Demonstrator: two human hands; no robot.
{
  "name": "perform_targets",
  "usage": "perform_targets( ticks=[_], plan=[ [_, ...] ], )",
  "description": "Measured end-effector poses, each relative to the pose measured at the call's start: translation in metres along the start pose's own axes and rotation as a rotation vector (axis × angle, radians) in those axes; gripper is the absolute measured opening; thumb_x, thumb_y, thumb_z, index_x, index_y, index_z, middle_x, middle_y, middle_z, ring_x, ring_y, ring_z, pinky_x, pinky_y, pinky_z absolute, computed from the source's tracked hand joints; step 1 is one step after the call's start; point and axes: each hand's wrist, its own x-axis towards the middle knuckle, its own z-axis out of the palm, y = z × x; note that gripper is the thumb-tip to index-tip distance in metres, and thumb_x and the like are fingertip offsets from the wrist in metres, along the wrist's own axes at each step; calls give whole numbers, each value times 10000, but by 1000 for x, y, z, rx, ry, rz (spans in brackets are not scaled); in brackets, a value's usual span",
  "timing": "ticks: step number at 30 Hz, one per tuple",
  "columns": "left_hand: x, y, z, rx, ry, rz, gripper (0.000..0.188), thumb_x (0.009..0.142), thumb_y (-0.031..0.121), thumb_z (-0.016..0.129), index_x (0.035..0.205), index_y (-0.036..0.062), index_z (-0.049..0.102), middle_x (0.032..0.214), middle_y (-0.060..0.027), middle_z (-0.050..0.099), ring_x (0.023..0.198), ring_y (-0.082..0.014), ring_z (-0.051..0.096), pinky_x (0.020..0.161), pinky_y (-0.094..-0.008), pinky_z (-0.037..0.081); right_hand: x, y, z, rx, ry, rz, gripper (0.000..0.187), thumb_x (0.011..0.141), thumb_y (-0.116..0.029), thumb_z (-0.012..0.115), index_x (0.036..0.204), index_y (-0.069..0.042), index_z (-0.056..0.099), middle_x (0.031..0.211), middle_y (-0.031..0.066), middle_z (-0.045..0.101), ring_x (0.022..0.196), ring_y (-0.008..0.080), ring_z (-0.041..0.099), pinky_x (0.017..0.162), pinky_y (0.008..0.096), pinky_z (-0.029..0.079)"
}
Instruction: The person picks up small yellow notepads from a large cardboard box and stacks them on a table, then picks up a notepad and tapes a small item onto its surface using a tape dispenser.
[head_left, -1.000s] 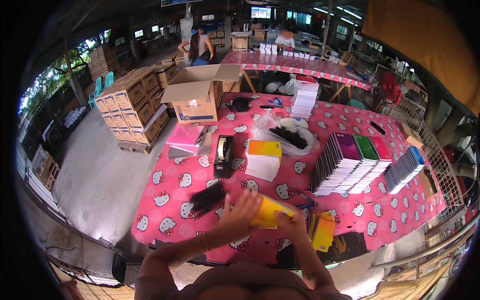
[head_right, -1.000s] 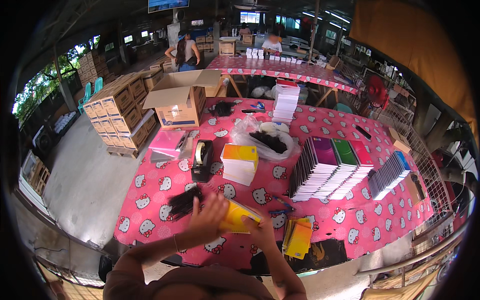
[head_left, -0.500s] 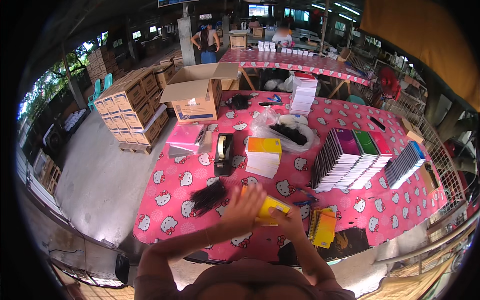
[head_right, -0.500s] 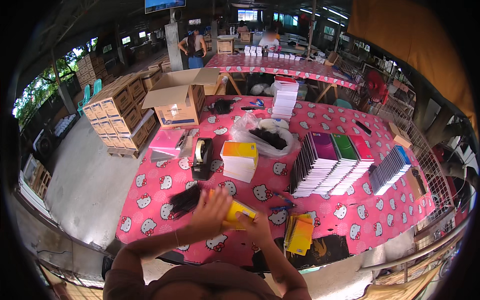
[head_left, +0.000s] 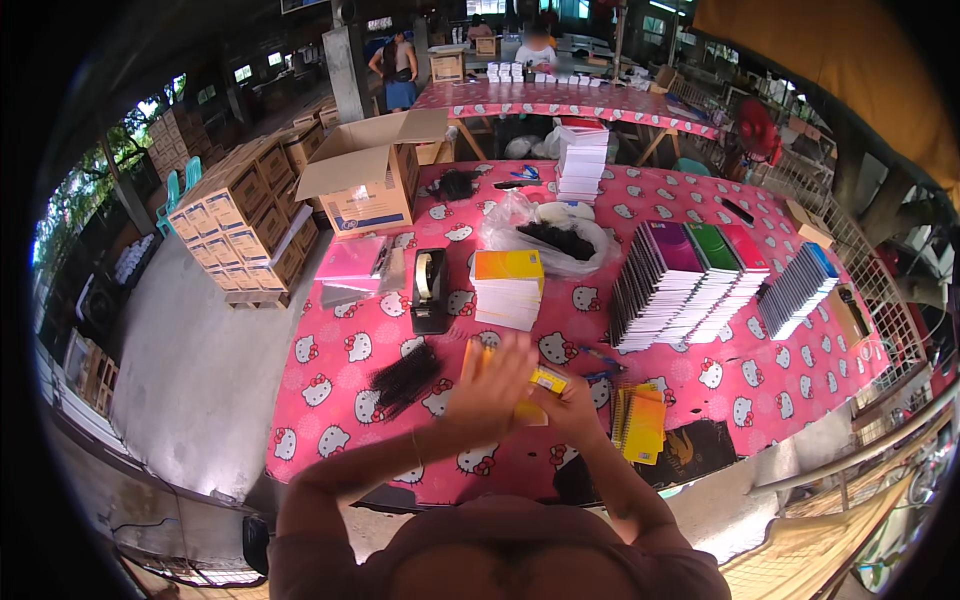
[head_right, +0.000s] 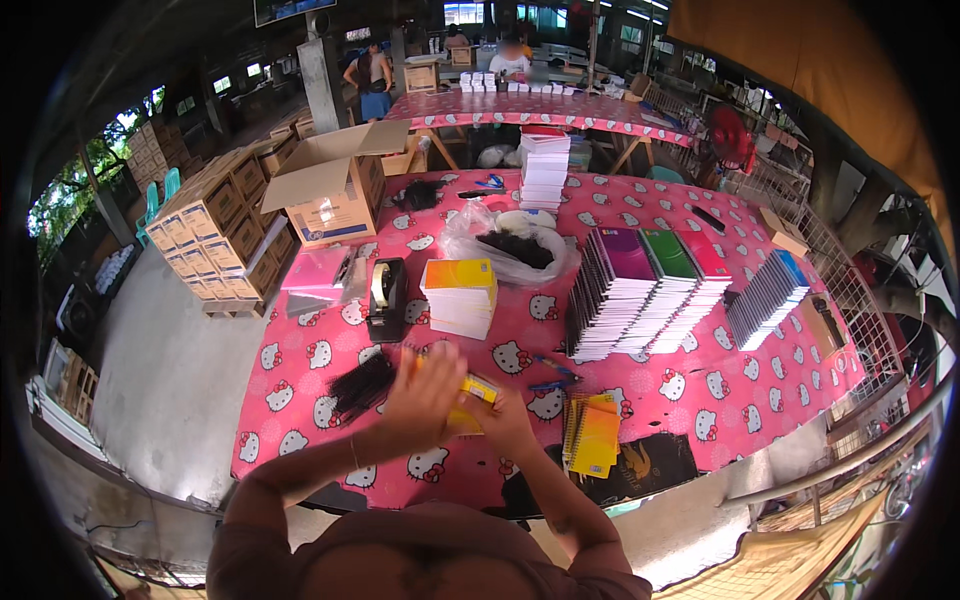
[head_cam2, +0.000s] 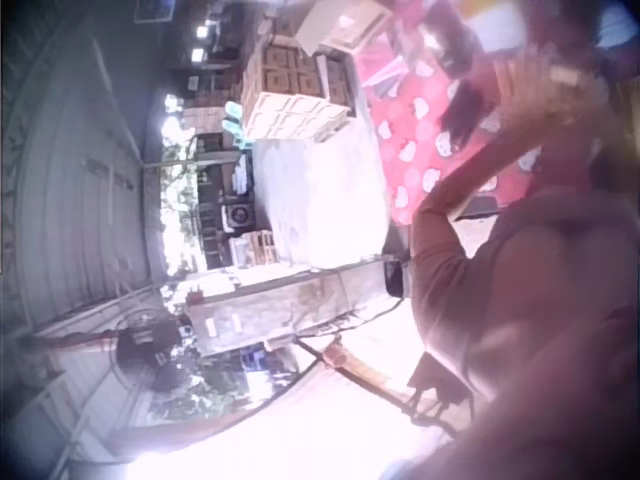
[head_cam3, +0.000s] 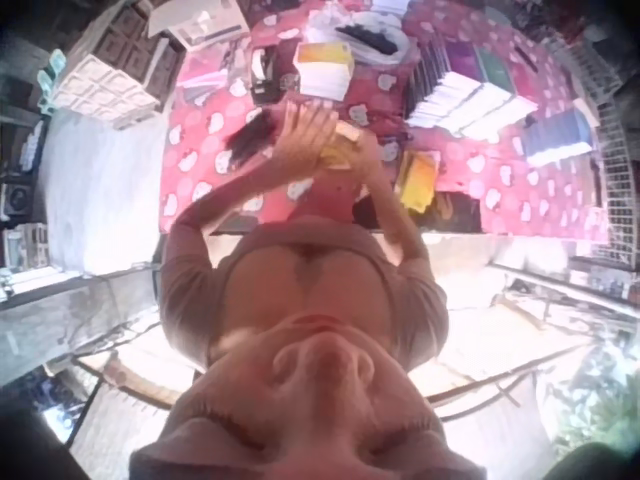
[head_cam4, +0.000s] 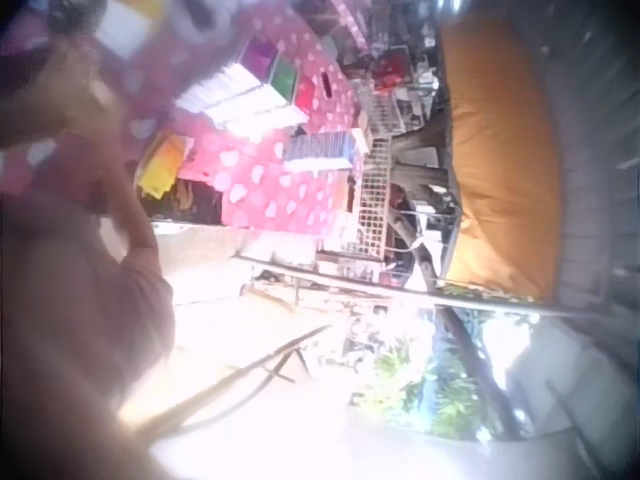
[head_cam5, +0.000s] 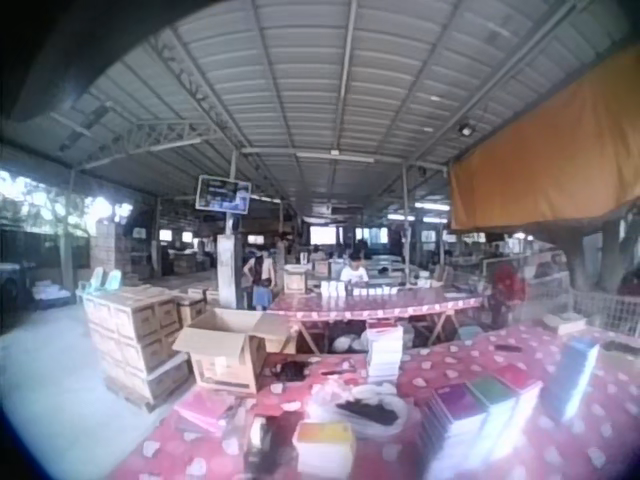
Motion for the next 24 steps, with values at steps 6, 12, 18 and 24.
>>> perform_targets(
  ticks=[6,12,18,24],
  plan=[
    [25,-8,-16,147,33,-63,885,863,646,512,1465,14,363,1511,-206,370,1435,-304,322,1141,-579,179,6,-6,8,-33,-10,-86,466,920,-84,635,1359,-7,501,1160,42,655,1056,90,583,911,268,476],
    [7,9,-5,-44,-20,26,878,868,617,537,1466,-1,356,1530,-195,349,1434,-313,320,1125,-566,229,2,7,3,-175,22,-164,546,868,-43,647,1380,11,465,1219,67,627,1053,95,568,900,283,479],
    [-4,15,-12,-234,180,37,742,895,502,592,1413,1,415,1460,-194,436,1370,-355,394,1106,-574,232,4,-6,1,-242,58,-144,727,852,-32,651,1496,-2,314,1180,119,627,978,89,557,844,256,471],
    [20,-9,-14,-310,136,-61,209,895,256,659,1029,98,686,912,-46,650,838,-218,624,959,-454,369,4,-12,2,-261,22,-73,831,863,-38,642,1552,-49,176,1169,134,615,918,103,561,811,250,467]
  ],
)
